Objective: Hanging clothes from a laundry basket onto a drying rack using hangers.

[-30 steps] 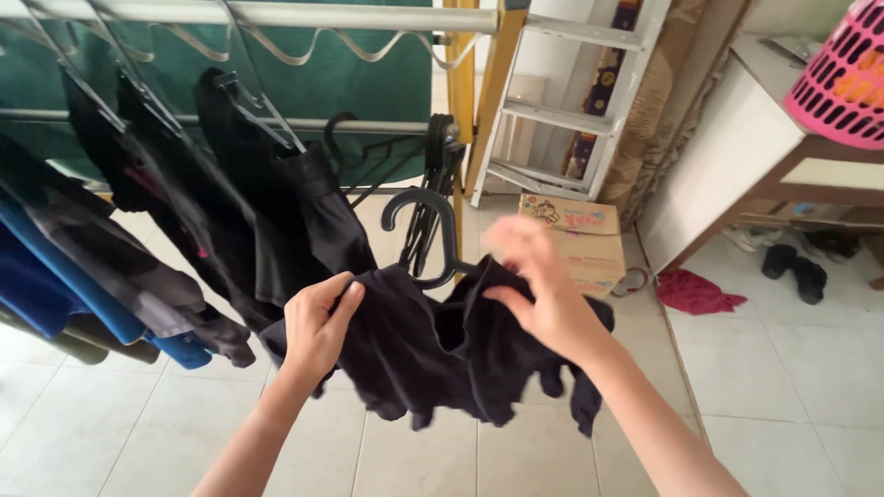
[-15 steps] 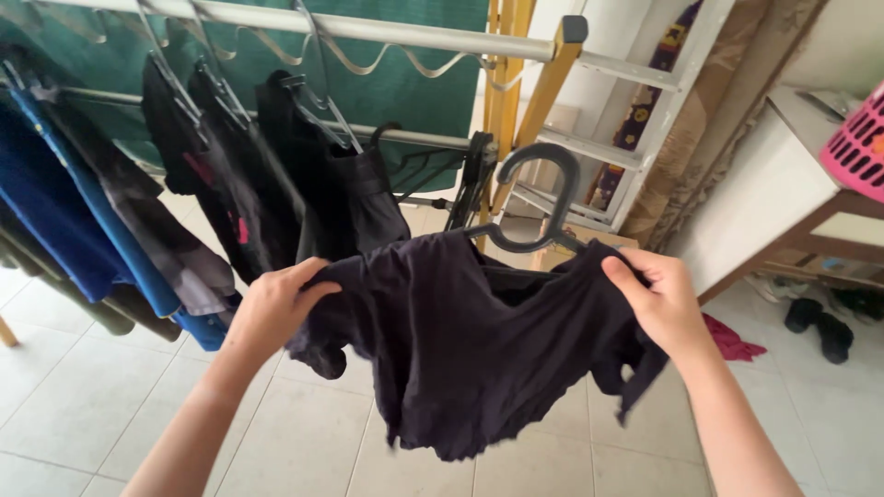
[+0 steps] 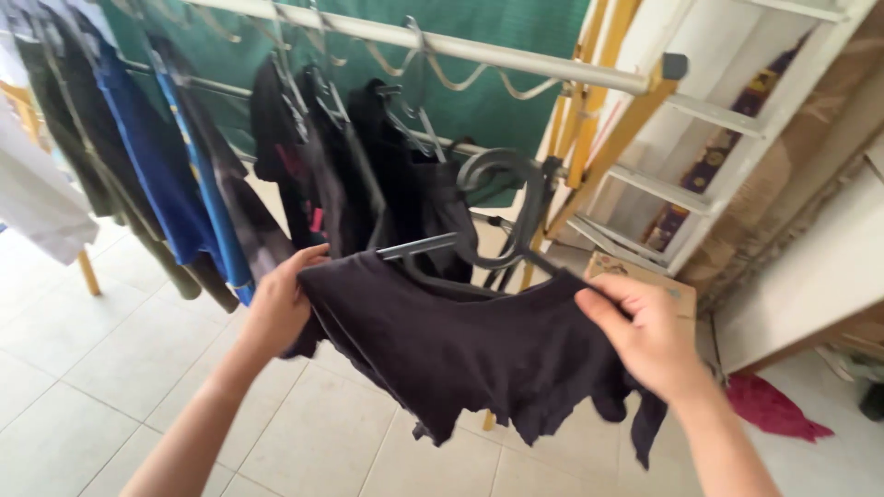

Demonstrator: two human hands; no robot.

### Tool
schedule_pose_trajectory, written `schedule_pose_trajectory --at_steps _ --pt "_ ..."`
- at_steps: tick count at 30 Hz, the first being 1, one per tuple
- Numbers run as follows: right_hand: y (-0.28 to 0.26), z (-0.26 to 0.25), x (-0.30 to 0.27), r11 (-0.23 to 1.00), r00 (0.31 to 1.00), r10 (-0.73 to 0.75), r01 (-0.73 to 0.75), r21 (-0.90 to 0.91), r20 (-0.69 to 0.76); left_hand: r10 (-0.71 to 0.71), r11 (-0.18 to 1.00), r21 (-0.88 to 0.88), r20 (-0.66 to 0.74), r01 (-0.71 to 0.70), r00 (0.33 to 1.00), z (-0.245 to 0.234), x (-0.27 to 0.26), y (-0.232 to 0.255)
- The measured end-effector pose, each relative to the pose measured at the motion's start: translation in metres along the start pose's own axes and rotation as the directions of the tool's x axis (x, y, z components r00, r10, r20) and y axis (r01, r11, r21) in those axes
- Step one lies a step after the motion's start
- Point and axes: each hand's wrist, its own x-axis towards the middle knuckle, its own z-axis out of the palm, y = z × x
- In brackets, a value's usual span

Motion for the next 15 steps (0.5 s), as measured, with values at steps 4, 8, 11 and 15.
schedule_pose_trajectory --at_steps 4,8,11,15 --pt "-0.039 0.070 0.002 0.987 0.997 -0.046 0.035 -0.159 -0.068 0.037 0.979 -0.179 -0.293 -0.093 0.955 0.012 0.006 -0.053" --pt "-0.065 0.138 0.024 0.984 0.985 -0.105 0.083 -0.161 -0.139 -0.152 0.964 -0.260 -0.350 0.060 0.924 -0.001 0.030 -0.061" --pt "-0.084 0.176 0.050 0.986 0.983 -0.108 0.087 -0.144 -0.148 -0.092 0.936 -0.351 -0.310 -0.024 0.946 -0.007 0.062 -0.079" --pt "-0.113 0.223 0.104 0.982 0.973 -0.129 0.098 -0.163 -0.193 -0.045 0.936 -0.350 -0.240 -0.043 0.970 -0.009 0.117 -0.108"
